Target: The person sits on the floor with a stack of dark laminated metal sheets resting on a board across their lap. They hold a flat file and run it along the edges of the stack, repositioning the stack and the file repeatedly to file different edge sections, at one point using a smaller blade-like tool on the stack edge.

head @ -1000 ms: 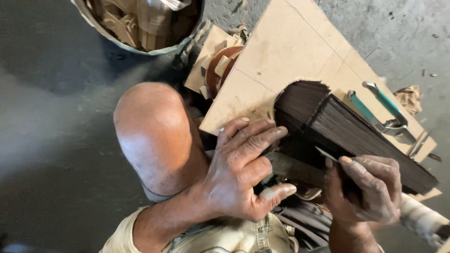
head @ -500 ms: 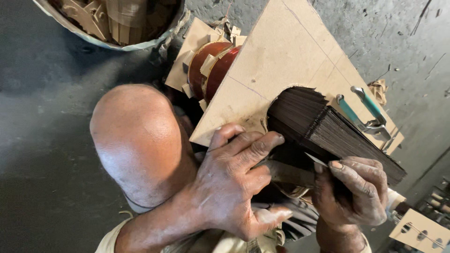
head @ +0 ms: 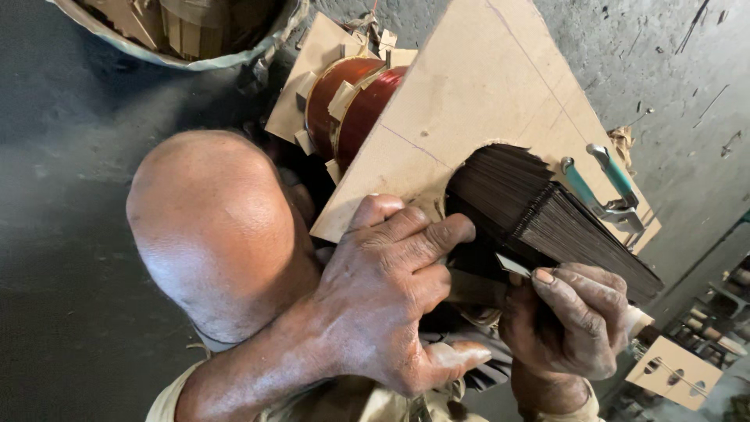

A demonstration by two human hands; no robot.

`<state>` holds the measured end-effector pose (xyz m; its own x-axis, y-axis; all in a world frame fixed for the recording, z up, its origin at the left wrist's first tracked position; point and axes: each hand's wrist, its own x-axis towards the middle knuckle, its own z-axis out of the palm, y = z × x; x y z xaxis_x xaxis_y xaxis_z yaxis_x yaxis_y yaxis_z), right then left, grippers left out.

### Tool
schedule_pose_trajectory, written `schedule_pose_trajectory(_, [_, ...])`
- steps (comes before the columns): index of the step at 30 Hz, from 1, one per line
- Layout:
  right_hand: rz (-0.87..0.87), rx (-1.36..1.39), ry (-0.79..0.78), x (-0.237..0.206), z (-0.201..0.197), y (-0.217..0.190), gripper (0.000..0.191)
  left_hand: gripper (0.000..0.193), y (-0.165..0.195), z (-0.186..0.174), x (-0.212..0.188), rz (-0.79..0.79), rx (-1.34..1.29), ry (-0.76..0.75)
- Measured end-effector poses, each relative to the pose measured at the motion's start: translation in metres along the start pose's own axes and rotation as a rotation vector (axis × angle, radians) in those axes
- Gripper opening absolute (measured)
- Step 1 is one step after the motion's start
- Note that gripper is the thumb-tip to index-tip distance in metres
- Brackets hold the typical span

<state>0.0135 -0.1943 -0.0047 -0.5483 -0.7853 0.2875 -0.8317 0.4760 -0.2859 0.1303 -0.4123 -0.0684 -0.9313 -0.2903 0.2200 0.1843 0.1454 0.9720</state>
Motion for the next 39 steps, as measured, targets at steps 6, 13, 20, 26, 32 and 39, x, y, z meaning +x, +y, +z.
schedule_pose_trajectory(6, [-0.023,-0.037,0.014,0.007,0.01,-0.006,0.019,0.049,-0.008,-0.002,-0.008,0.048,-0.001,0.029])
schedule_pose_trajectory(13, [-0.091,-0.058,0.001,0.015,0.011,-0.002,0.016,0.056,-0.012,-0.023,-0.035,0.244,0.065,0.351])
schedule_pose_trajectory(20, [-0.258,-0.047,0.044,0.013,0.019,0.007,0.006,0.043,-0.014,-0.036,-0.039,0.212,0.022,0.338])
schedule_pose_trajectory(26, [-0.212,-0.068,0.024,0.011,0.022,-0.002,0.006,0.039,-0.012,-0.033,-0.039,0.165,-0.033,0.316])
schedule_pose_trajectory(32, [-0.1,-0.104,0.033,0.018,0.023,-0.016,0.019,0.04,-0.014,-0.031,-0.04,0.173,0.001,0.333])
schedule_pose_trajectory(39, [-0.147,-0.148,0.004,0.029,0.024,-0.024,0.021,0.033,-0.007,-0.04,-0.036,0.185,-0.01,0.312])
